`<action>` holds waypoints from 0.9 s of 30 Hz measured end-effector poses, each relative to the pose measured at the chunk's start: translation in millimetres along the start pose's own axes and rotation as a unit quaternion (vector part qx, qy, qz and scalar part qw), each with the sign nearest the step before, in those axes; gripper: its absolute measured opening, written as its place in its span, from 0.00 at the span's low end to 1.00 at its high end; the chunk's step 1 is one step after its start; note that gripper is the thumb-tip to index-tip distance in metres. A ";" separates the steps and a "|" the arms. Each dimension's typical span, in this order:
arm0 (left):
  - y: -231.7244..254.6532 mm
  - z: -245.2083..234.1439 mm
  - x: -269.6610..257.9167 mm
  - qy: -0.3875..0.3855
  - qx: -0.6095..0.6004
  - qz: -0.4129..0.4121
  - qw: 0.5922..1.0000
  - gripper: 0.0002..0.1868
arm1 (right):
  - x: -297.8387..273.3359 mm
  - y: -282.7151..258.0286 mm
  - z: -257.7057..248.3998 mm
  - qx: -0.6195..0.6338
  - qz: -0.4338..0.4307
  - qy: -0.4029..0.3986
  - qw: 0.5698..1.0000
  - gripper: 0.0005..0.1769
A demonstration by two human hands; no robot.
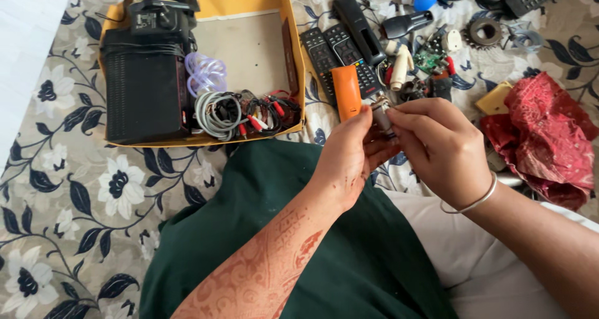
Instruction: The person sits on a bed and organizes various electronic cables and small components. They pick up tangled wires, coil them neatly, and place them into a cardboard box. The person also handles a red cloth and a small cylindrical object, placing them into the box as well.
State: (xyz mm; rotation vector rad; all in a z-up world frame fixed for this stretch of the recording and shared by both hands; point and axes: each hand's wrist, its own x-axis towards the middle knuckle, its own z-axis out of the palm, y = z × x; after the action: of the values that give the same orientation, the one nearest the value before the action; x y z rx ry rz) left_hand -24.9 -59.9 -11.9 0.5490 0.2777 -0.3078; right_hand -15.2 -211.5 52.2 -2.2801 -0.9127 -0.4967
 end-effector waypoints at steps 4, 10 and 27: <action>-0.8 -2.5 2.6 -0.028 0.134 0.031 0.990 0.17 | -1.6 2.9 1.9 -0.007 -0.033 0.008 0.999 0.10; -6.0 -9.5 12.7 -0.080 0.166 0.133 0.974 0.17 | -4.0 6.3 3.6 0.040 0.043 0.029 0.998 0.09; 155.4 -130.6 115.0 0.318 0.795 0.168 0.489 0.16 | -6.2 75.7 12.4 0.137 0.308 -0.062 0.939 0.09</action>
State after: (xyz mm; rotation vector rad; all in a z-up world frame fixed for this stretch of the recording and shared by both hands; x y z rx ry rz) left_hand 113.2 113.2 -85.2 2.6163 0.5519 0.1699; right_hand 36.1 -249.0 8.7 -2.1961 -0.2561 0.0494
